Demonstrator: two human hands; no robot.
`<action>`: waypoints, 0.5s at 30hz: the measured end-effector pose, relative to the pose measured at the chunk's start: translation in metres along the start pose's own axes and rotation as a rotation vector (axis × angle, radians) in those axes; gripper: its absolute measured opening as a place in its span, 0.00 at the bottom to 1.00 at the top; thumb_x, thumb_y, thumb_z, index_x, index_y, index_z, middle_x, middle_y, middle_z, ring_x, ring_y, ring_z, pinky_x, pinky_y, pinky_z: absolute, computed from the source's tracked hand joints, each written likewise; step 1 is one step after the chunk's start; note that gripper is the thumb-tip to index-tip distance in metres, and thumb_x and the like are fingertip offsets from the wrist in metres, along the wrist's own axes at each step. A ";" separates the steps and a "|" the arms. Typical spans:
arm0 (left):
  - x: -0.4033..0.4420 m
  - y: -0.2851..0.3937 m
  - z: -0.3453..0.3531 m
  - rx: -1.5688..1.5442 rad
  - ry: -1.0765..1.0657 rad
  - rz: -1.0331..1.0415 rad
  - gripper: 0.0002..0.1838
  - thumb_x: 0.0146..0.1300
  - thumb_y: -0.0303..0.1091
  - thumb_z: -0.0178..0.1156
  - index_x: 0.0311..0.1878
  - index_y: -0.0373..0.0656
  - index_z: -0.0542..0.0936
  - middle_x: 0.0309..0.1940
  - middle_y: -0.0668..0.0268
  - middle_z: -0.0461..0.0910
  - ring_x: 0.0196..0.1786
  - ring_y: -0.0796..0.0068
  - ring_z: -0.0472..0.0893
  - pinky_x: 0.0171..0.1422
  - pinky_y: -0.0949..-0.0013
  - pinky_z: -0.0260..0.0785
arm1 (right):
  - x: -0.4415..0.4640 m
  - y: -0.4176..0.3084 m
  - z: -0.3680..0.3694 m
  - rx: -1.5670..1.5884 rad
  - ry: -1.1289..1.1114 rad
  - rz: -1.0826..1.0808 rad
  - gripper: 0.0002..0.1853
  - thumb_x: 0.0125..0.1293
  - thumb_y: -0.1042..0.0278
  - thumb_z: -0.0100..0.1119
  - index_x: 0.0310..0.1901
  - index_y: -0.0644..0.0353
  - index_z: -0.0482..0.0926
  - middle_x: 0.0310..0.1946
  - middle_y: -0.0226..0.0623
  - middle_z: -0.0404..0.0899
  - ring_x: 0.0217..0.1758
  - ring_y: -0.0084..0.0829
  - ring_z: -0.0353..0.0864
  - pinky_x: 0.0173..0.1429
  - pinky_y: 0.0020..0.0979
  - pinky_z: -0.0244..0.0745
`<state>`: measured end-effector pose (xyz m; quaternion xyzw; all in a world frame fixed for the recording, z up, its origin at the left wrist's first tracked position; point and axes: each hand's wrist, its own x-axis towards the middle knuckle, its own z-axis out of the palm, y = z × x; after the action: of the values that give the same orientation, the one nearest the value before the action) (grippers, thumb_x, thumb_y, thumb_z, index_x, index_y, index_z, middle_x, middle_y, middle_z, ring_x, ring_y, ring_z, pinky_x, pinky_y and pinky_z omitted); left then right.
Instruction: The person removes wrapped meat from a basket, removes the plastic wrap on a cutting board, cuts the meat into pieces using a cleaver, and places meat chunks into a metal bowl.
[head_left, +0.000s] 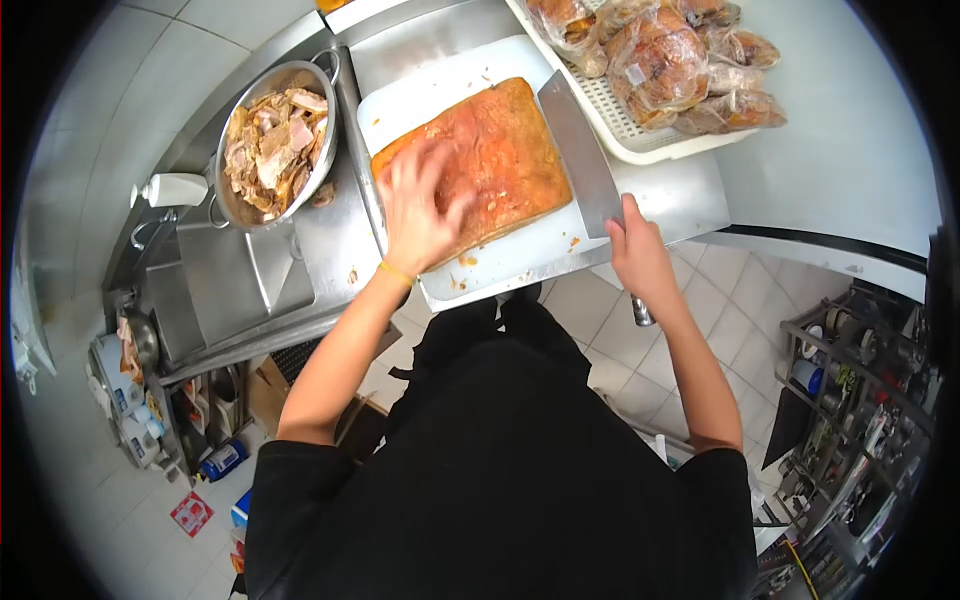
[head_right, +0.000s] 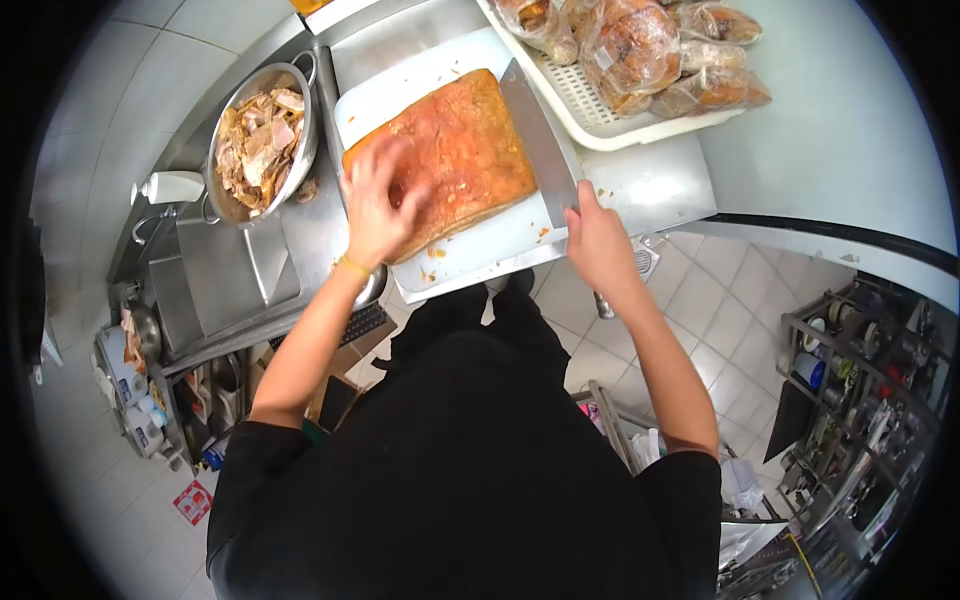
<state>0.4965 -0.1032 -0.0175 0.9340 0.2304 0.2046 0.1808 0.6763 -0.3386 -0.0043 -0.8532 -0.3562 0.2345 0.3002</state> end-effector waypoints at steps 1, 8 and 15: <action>0.024 -0.012 0.008 0.025 0.079 -0.015 0.32 0.55 0.47 0.65 0.63 0.46 0.72 0.62 0.54 0.69 0.66 0.55 0.67 0.70 0.45 0.49 | 0.001 -0.008 0.000 -0.020 0.007 -0.004 0.11 0.69 0.72 0.51 0.48 0.65 0.64 0.25 0.64 0.76 0.31 0.66 0.75 0.36 0.56 0.69; 0.078 -0.030 0.053 0.147 -0.229 -0.284 0.23 0.63 0.52 0.56 0.49 0.41 0.78 0.47 0.55 0.80 0.52 0.57 0.79 0.60 0.47 0.65 | 0.036 -0.080 -0.025 -0.205 0.170 -0.080 0.09 0.71 0.69 0.50 0.46 0.63 0.64 0.23 0.61 0.77 0.30 0.63 0.77 0.34 0.58 0.68; 0.075 -0.034 0.054 0.115 -0.151 -0.260 0.21 0.63 0.52 0.54 0.42 0.41 0.79 0.42 0.58 0.81 0.47 0.58 0.80 0.56 0.51 0.67 | 0.106 -0.118 -0.024 -0.187 0.340 -0.282 0.09 0.70 0.70 0.50 0.45 0.64 0.64 0.25 0.61 0.78 0.30 0.64 0.78 0.34 0.56 0.70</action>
<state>0.5704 -0.0499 -0.0559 0.9178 0.3464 0.0952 0.1690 0.7034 -0.2013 0.0731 -0.8464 -0.4362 0.0092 0.3053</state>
